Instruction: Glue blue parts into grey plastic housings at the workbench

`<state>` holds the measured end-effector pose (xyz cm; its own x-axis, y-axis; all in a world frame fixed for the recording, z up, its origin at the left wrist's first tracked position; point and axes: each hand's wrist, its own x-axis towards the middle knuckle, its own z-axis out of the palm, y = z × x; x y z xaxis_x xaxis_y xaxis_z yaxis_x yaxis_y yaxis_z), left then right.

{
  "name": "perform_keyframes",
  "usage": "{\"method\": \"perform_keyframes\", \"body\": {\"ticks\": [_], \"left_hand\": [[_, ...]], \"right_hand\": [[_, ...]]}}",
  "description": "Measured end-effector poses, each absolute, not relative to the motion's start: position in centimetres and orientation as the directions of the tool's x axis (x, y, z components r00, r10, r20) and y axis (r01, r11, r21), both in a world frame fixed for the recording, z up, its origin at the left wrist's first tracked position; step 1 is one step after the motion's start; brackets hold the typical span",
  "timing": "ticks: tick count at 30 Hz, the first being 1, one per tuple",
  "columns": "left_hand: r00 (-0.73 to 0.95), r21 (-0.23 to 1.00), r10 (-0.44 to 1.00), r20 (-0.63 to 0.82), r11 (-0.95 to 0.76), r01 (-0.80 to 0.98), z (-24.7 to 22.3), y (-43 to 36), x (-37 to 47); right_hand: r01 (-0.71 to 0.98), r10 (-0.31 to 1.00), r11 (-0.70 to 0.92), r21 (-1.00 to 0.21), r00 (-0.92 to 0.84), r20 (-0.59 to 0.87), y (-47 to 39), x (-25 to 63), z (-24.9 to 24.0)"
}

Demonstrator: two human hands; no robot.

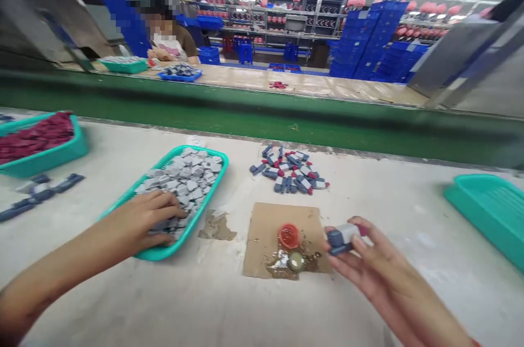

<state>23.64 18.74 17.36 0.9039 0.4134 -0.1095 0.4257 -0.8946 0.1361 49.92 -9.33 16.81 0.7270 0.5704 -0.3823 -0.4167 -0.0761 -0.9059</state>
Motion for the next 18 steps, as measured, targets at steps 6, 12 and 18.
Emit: {"method": "perform_keyframes", "body": {"ticks": [6,12,18], "left_hand": [[0.945,0.203,0.326,-0.006,-0.925,0.320,15.7,19.0,23.3],[0.938,0.215,0.347,-0.010,-0.915,0.341,14.9,19.9,22.6],[0.966,0.144,0.259,-0.022,-0.955,0.260,15.1,20.1,23.7]], "right_hand": [[-0.690,0.586,0.069,-0.720,0.612,-0.531,-9.8,48.1,16.5],[-0.404,0.572,-0.041,-0.914,0.740,-0.353,-10.8,47.3,15.1],[-0.242,0.550,-0.122,-0.963,0.791,-0.269,-12.0,46.4,14.3]]}}
